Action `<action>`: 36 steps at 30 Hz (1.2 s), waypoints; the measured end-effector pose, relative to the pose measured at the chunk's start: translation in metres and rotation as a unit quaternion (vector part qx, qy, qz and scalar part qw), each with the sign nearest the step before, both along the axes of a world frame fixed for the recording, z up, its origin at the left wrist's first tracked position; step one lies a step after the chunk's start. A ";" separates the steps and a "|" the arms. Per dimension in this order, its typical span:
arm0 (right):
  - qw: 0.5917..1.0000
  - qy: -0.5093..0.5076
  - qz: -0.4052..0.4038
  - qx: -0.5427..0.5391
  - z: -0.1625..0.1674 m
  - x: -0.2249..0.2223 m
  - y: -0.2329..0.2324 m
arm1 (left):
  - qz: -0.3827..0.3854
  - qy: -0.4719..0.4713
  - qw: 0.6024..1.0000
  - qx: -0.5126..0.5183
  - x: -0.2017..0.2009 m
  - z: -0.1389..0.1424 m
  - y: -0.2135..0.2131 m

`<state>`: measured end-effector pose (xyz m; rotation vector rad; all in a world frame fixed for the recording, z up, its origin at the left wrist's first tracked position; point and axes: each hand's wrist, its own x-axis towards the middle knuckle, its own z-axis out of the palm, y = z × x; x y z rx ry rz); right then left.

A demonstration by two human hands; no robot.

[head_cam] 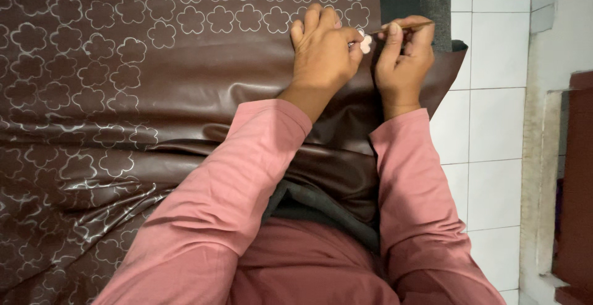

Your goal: The person sits on the floor with a large sheet of brown patterned material spread out and traces around a small flower-shaped paper template with a wooden stylus, repositioning the template repeatedly to draw outlines onto the material.

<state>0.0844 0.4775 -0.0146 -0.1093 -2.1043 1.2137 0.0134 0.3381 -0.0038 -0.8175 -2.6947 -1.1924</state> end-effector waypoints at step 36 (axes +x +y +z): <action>0.999 0.015 -0.034 -0.029 -0.013 0.000 0.014 | -0.036 -0.017 0.999 0.029 -0.003 -0.007 0.002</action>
